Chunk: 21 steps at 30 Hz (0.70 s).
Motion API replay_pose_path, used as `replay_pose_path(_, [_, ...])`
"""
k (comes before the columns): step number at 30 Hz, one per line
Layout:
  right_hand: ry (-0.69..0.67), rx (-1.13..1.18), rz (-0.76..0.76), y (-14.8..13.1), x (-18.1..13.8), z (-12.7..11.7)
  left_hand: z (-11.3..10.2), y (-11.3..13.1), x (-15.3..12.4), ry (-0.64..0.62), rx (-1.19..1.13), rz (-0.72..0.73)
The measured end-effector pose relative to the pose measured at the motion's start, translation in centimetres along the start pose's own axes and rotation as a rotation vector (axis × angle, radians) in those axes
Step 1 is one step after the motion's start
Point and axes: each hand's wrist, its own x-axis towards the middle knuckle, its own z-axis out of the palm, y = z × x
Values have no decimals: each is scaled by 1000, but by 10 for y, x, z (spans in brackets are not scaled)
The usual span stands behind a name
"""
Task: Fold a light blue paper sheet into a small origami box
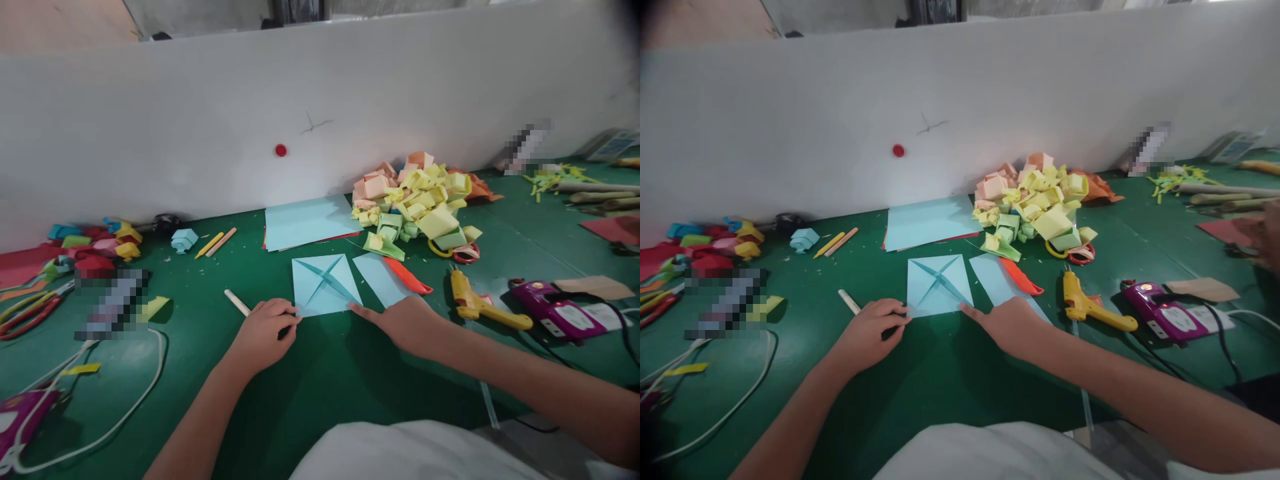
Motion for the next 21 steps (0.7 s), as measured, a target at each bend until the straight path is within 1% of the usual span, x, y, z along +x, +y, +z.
replay_pose_path(3, [16, 6, 3, 3, -2, 0, 1, 0, -1, 1, 0, -8])
replay_pose_path(8, [1, 38, 33, 7, -11, -3, 0, 1, -1, -1, -3, -13])
replay_pose_path(11, [9, 73, 47, 9, -16, 4, 0, 1, -1, 0, -10, -13])
replay_pose_path(14, [47, 105, 40, 11, -18, 14, -1, 1, 0, 6, -17, -10])
replay_pose_path(17, [141, 192, 18, 16, -21, 20, -1, 3, 0, 15, -17, -12])
replay_pose_path(19, [264, 345, -12, 18, -27, 17, -1, 5, 0, 22, -15, -18])
replay_pose_path(21, [403, 551, -56, 17, -41, 5, 1, 7, 2, 28, -14, -28])
